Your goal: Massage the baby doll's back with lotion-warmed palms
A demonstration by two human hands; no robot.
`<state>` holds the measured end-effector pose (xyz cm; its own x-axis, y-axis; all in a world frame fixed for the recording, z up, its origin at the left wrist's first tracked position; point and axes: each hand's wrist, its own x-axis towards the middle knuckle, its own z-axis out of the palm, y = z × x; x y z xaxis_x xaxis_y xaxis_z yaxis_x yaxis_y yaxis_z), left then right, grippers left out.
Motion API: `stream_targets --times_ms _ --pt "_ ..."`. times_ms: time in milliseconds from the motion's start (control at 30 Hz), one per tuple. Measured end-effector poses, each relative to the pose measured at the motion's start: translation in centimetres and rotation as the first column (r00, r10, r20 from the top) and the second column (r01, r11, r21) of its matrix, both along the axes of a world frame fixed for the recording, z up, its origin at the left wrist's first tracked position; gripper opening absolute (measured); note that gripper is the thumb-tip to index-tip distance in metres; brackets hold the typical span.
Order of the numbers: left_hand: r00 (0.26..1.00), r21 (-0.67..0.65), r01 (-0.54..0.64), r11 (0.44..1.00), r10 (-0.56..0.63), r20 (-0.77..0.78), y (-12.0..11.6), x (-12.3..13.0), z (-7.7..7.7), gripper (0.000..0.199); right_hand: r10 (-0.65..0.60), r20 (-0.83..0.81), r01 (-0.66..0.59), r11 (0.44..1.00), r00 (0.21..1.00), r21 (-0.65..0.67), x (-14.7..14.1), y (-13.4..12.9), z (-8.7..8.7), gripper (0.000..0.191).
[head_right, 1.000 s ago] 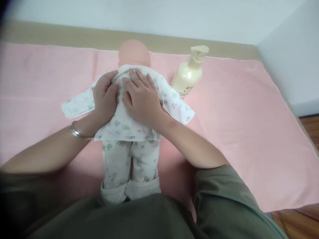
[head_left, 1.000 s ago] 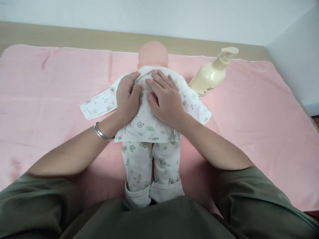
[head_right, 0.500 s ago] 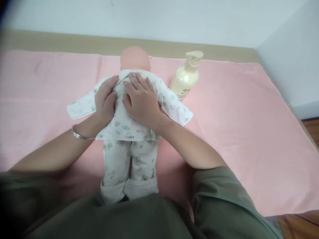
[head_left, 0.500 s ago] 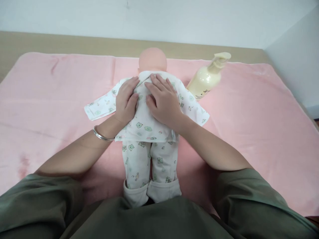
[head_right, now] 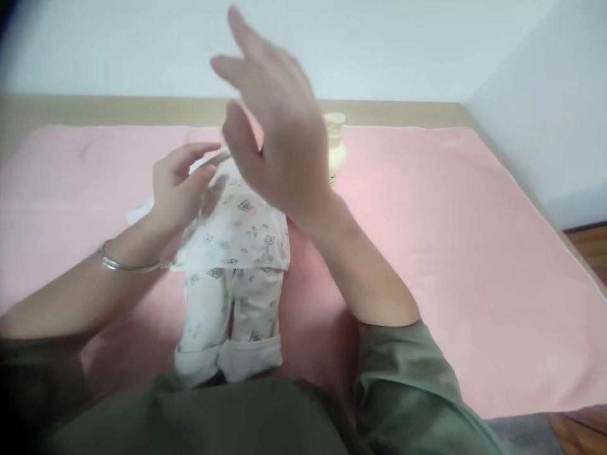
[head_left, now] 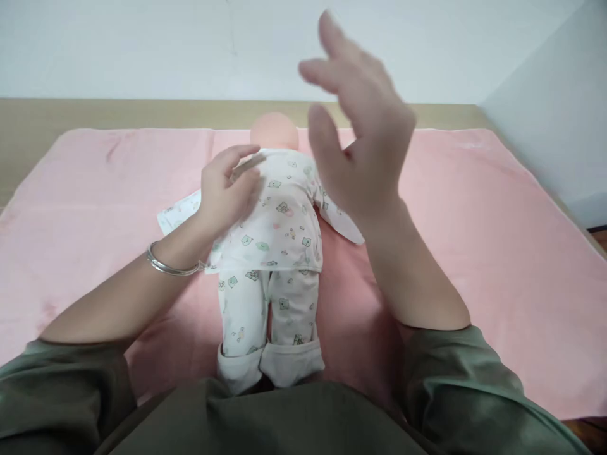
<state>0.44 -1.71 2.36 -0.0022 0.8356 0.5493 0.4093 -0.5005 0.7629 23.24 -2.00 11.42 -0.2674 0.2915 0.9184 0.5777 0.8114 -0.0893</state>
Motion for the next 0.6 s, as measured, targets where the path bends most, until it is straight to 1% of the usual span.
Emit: stream_targets --times_ms 33,67,100,133,167,233,267,333,367,400,433,500,567,600 --pt "0.999 -0.013 0.028 1.000 -0.028 0.028 0.1 0.9 1.2 0.027 -0.032 -0.025 0.032 0.999 0.999 0.013 0.8 0.5 0.3 0.041" --pt "0.992 -0.028 0.086 0.996 -0.083 0.092 0.3 1.9 2.3 0.022 -0.091 -0.041 0.091 0.996 0.995 -0.017 1.5 1.1 0.6 0.041" --pt "0.972 -0.048 0.154 0.987 -0.142 0.187 0.6 3.0 3.4 0.021 -0.172 -0.034 0.169 0.982 0.984 -0.079 2.2 1.6 0.7 0.041" --pt "0.940 -0.070 0.207 0.976 -0.179 0.290 1.0 4.0 4.4 0.022 -0.258 -0.001 0.255 0.956 0.966 -0.146 2.6 2.0 0.8 0.043" --pt "0.914 -0.112 0.254 0.961 -0.201 0.352 1.5 5.0 5.2 0.025 -0.330 0.052 0.334 0.923 0.943 -0.191 3.0 2.3 0.8 0.045" --pt "0.858 -0.213 0.344 0.914 -0.214 0.468 2.5 6.9 6.6 0.037 -0.429 0.196 0.467 0.853 0.882 -0.232 3.1 2.9 0.6 0.058" --pt "0.826 -0.268 0.385 0.883 -0.201 0.526 2.9 7.8 7.2 0.045 -0.447 0.263 0.507 0.827 0.855 -0.244 3.0 3.1 0.4 0.065" --pt "0.745 -0.363 0.459 0.811 -0.129 0.654 3.3 9.3 8.3 0.066 -0.422 0.363 0.533 0.791 0.831 -0.302 2.5 3.6 -0.3 0.071" --pt "0.714 -0.397 0.493 0.774 -0.099 0.693 3.5 9.9 8.7 0.074 -0.396 0.399 0.536 0.771 0.827 -0.344 2.1 3.9 -0.7 0.070" --pt "0.702 -0.425 0.521 0.740 -0.088 0.707 3.6 10.3 9.1 0.081 -0.374 0.429 0.540 0.752 0.822 -0.378 1.8 4.2 -1.1 0.068" --pt "0.705 -0.441 0.539 0.717 -0.098 0.702 3.8 10.6 9.3 0.085 -0.362 0.448 0.545 0.736 0.818 -0.401 1.5 4.4 -1.4 0.064" --pt "0.735 -0.448 0.558 0.698 -0.166 0.657 4.5 10.7 9.3 0.090 -0.390 0.437 0.564 0.722 0.810 -0.401 1.2 4.8 -2.0 0.058" --pt "0.770 -0.466 0.553 0.691 -0.211 0.602 5.6 10.5 8.7 0.090 -0.436 0.416 0.589 0.711 0.798 -0.385 1.0 4.9 -2.3 0.051" --pt "0.778 -0.479 0.557 0.678 -0.223 0.587 6.2 10.3 8.2 0.090 -0.457 0.417 0.606 0.702 0.786 -0.374 0.9 4.8 -2.2 0.046"
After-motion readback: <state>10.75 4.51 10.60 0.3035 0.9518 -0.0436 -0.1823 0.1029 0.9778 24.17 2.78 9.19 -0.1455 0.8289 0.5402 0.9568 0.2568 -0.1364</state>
